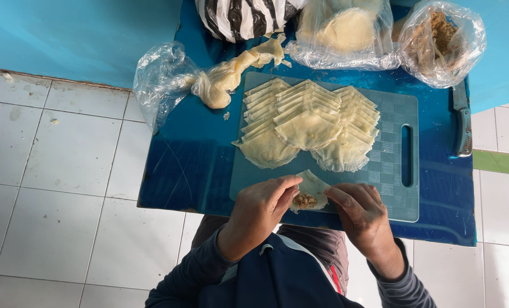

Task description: The person sits at a low table and folds filled pastries. They take a cut dough wrapper, place a portion of filling from a plastic bag onto it, then fold and pinch the wrapper closed and add it to a growing stack of folded pastries on the cutting board.

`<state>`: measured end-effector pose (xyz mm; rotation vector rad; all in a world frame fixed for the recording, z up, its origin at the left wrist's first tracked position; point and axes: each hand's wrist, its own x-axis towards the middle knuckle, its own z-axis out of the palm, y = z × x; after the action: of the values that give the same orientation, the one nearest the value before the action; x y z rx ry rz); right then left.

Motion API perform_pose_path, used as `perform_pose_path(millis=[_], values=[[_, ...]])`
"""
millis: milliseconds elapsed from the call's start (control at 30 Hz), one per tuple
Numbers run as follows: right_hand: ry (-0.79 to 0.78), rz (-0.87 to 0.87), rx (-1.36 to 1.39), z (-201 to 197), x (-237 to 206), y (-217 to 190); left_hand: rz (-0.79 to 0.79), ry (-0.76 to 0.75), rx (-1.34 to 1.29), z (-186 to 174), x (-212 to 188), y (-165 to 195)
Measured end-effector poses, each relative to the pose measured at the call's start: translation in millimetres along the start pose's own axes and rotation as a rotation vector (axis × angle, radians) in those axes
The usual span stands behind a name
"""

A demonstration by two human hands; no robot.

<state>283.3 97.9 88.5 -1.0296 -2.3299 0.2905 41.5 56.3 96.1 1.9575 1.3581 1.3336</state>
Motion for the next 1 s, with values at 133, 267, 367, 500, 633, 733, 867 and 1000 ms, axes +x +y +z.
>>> perform_pose_path(millis=[133,267,367,500,633,733,867,1000], values=[[0.073,0.071,0.092,7.0,0.1,-6.8,-0.003,-0.002,-0.041,1.5,0.5,0.5],[0.085,0.147,0.161,10.0,-1.2,-11.7,0.013,-0.021,-0.061,2.7,-3.6,-0.4],[0.095,0.179,0.211,9.7,-2.3,-16.2,0.019,-0.036,-0.076,5.8,-5.0,-3.0],[0.086,0.210,0.293,9.8,-1.4,-21.1,0.033,-0.057,-0.078,6.8,-6.3,-5.3],[0.087,0.191,0.310,12.5,1.4,-23.3,0.030,-0.074,-0.088,6.8,-4.6,-5.3],[0.084,0.202,0.301,13.8,1.3,-24.3,0.028,-0.064,-0.081,7.2,-3.1,-3.9],[0.097,0.152,0.249,16.0,1.2,-24.8,0.018,-0.057,-0.077,8.5,-1.8,-3.1],[0.073,0.163,0.272,16.1,-0.1,-24.7,0.024,-0.063,-0.070,10.0,-2.0,-3.8]])
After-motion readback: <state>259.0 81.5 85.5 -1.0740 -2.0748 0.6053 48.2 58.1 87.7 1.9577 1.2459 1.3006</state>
